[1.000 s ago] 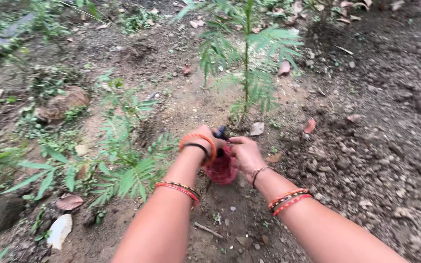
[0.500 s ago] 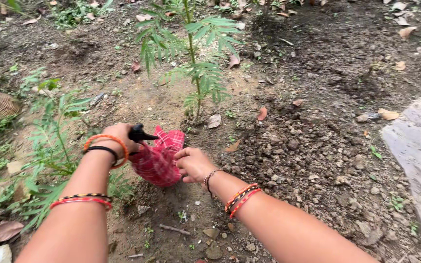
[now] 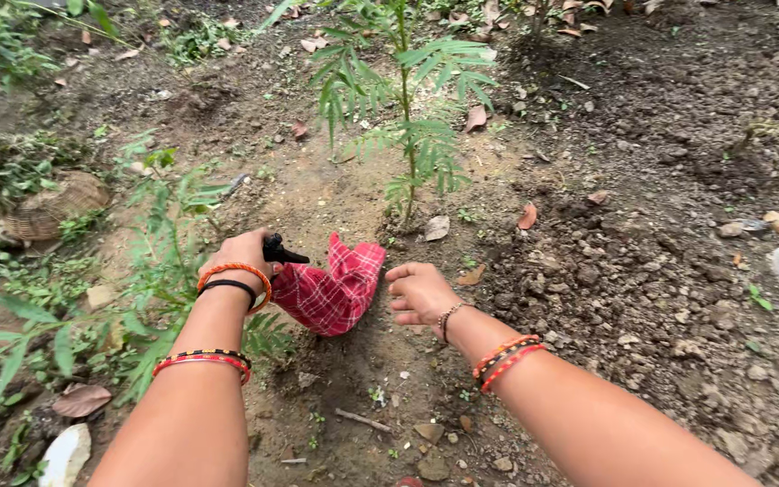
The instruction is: The person weeds around a small plant by hand, pulling out small unwanted plants from the soil. They then use a spray bottle to water the plant and the surrounding soil.
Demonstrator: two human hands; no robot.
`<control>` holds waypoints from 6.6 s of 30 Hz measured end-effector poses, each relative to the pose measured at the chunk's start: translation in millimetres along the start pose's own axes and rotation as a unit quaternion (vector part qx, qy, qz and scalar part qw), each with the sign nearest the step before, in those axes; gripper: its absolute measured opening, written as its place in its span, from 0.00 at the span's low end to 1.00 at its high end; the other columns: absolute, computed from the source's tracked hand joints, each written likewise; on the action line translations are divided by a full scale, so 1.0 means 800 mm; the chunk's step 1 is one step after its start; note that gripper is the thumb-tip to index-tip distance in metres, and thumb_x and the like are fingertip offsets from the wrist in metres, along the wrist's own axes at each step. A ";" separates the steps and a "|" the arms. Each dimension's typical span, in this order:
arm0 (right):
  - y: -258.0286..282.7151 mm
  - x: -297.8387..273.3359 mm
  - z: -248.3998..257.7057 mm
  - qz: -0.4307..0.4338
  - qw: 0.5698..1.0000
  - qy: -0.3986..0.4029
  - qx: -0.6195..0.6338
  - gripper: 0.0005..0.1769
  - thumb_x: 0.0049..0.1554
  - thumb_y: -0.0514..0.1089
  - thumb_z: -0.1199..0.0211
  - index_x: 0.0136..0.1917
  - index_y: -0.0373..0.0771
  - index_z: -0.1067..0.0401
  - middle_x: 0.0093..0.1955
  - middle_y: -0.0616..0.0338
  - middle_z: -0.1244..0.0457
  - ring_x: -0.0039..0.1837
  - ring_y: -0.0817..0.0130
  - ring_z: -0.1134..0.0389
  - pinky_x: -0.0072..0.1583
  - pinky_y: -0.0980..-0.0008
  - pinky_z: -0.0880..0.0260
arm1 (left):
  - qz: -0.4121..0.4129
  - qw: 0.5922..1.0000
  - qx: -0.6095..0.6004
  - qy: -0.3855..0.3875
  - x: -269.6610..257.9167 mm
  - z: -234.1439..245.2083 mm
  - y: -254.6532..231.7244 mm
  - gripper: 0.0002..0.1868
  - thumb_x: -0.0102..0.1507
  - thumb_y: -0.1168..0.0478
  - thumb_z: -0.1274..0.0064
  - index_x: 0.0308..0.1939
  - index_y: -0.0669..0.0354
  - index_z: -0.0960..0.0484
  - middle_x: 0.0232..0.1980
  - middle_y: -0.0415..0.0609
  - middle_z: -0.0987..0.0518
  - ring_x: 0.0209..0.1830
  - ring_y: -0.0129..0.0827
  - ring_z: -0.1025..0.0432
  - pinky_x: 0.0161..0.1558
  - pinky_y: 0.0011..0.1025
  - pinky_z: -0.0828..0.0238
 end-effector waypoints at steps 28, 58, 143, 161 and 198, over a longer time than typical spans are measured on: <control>0.005 0.004 0.057 -0.026 0.999 -0.041 0.015 0.18 0.60 0.38 0.44 0.63 0.40 0.30 0.54 0.60 0.35 0.50 0.66 0.31 0.50 0.59 0.24 | -0.010 0.988 0.023 -0.153 -0.003 0.021 0.006 0.24 0.66 0.63 0.48 0.67 0.40 0.26 0.62 0.54 0.22 0.64 0.55 0.29 0.58 0.51 0.28; -0.011 0.001 0.058 0.002 0.999 -0.033 -0.027 0.27 0.57 0.39 0.40 0.70 0.44 0.35 0.54 0.60 0.33 0.54 0.67 0.31 0.52 0.60 0.26 | -0.204 0.974 0.092 0.016 -0.061 0.006 -0.214 0.24 0.56 0.60 0.33 0.56 0.57 0.17 0.60 0.59 0.20 0.60 0.49 0.23 0.58 0.44 0.24; 0.160 0.083 0.155 0.113 0.929 -0.122 -0.330 0.35 0.51 0.42 0.29 0.70 0.34 0.33 0.62 0.42 0.30 0.51 0.57 0.27 0.45 0.61 0.25 | -0.213 0.964 -0.157 -0.030 -0.061 0.113 -0.231 0.34 0.61 0.39 0.41 0.67 0.44 0.29 0.70 0.54 0.33 0.71 0.54 0.39 0.66 0.65 0.45; 0.280 0.078 0.056 0.281 0.827 -0.011 -0.486 0.27 0.56 0.52 0.36 0.66 0.40 0.30 0.65 0.49 0.33 0.63 0.56 0.34 0.62 0.55 0.31 | -0.239 0.921 -0.289 -0.106 -0.062 0.151 -0.179 0.27 0.60 0.47 0.39 0.62 0.44 0.25 0.70 0.57 0.35 0.71 0.57 0.41 0.63 0.63 0.40; 0.294 0.217 0.085 0.368 0.917 0.153 0.016 0.13 0.59 0.29 0.41 0.57 0.30 0.23 0.51 0.57 0.30 0.50 0.72 0.31 0.48 0.71 0.29 | -0.150 0.953 -0.231 -0.122 0.050 0.076 -0.323 0.35 0.55 0.51 0.37 0.67 0.26 0.27 0.70 0.60 0.35 0.68 0.54 0.36 0.67 0.42 0.38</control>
Point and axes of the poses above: each hand's wrist, its own x-axis towards the middle knuckle, its own z-axis out of the back of the hand, y = z × x, the point moved 4 cm from there along x, towards the middle knuckle
